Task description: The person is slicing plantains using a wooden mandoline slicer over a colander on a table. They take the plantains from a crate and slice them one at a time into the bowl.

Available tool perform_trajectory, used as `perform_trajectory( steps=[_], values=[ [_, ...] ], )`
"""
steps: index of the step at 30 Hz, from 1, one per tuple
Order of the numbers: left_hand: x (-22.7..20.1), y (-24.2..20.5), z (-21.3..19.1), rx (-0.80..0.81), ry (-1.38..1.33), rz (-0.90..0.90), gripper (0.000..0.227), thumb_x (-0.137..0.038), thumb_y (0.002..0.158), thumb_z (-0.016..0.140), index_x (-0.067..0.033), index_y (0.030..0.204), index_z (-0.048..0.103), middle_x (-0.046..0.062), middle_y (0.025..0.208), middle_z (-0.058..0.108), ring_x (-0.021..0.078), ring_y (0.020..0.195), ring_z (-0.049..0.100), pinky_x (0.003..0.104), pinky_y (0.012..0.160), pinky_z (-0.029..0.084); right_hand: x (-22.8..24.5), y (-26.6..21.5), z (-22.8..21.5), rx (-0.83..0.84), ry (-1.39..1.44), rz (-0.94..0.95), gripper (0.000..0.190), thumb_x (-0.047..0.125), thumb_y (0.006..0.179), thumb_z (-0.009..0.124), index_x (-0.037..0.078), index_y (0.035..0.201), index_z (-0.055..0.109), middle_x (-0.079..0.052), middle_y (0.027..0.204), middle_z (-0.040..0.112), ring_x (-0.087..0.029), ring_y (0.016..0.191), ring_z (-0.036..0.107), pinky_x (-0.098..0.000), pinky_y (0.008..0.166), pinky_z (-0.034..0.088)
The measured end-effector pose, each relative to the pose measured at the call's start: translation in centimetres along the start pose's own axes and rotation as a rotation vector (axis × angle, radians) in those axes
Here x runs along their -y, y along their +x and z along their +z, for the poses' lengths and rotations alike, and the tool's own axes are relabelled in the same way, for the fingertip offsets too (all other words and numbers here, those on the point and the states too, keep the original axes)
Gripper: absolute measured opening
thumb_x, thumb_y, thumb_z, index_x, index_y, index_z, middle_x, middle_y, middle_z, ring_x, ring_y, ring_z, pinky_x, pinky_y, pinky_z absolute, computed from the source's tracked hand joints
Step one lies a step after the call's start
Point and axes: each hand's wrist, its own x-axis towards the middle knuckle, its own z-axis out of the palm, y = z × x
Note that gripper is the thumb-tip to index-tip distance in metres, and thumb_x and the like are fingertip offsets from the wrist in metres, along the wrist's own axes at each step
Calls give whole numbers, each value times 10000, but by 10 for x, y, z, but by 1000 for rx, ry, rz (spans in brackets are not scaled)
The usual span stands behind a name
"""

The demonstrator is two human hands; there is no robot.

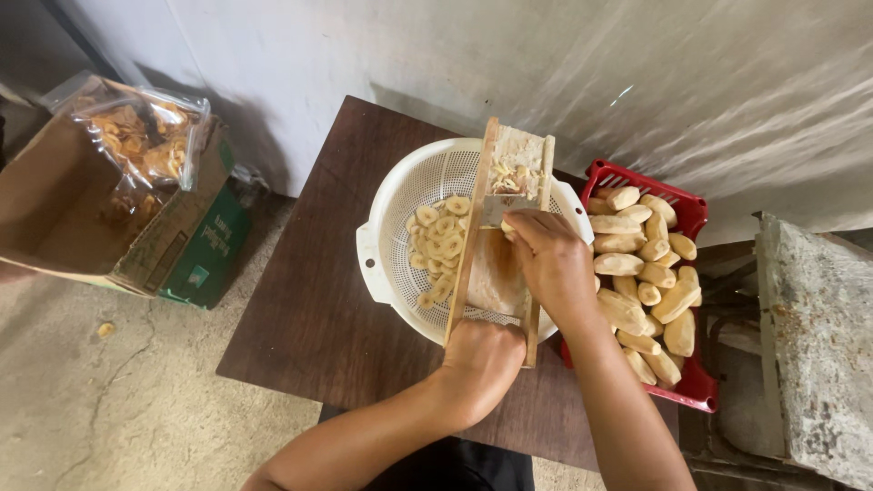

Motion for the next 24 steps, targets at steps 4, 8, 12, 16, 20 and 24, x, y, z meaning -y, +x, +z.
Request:
perform_trajectory(
  steps=[4, 8, 12, 16, 20, 24],
  values=[
    [-1, -1, 1, 0, 11, -17, 50, -122, 739, 715, -131, 690, 715, 59, 610, 680, 218, 562, 692, 384, 449, 514, -4, 0, -11, 0, 198, 190, 273, 29, 906, 712, 35, 1178, 723, -145, 1125, 753, -281, 995, 743, -365, 876, 585],
    [0, -2, 7, -101, 9, 2, 30, -121, 723, 716, -125, 701, 697, 53, 633, 679, 203, 555, 688, 367, 447, 512, 6, -16, -8, 30, 246, 103, 210, 24, 933, 691, 32, 1139, 726, -152, 1177, 743, -252, 1022, 750, -334, 906, 623],
    [-1, -1, 6, -39, 68, 16, 35, -126, 742, 701, -124, 715, 679, 45, 634, 663, 206, 550, 681, 372, 437, 514, 16, -29, -7, -1, 149, 12, 269, -22, 892, 679, -2, 1155, 728, -191, 1175, 732, -319, 1088, 714, -385, 933, 583],
    [1, -2, 4, -9, 21, 30, 29, -111, 740, 687, -103, 717, 672, 47, 639, 653, 187, 556, 675, 346, 457, 516, 14, -24, -1, 3, 90, 53, 255, -6, 889, 700, 6, 1141, 741, -172, 1132, 749, -322, 1055, 719, -389, 915, 575],
    [1, 0, 3, -105, -6, 1, 23, -120, 714, 697, -113, 698, 682, 55, 635, 658, 202, 553, 671, 361, 461, 510, -2, 0, 17, 27, 113, 17, 176, -32, 1037, 609, 25, 1155, 727, -150, 1168, 739, -280, 1068, 737, -312, 908, 624],
    [1, 0, -2, 28, 11, -16, 32, -114, 737, 698, -107, 707, 691, 68, 621, 668, 206, 552, 676, 361, 462, 516, -8, 26, 21, -16, 55, 45, 195, -18, 943, 672, -2, 1123, 743, -164, 1095, 748, -326, 979, 722, -392, 864, 574]
  ],
)
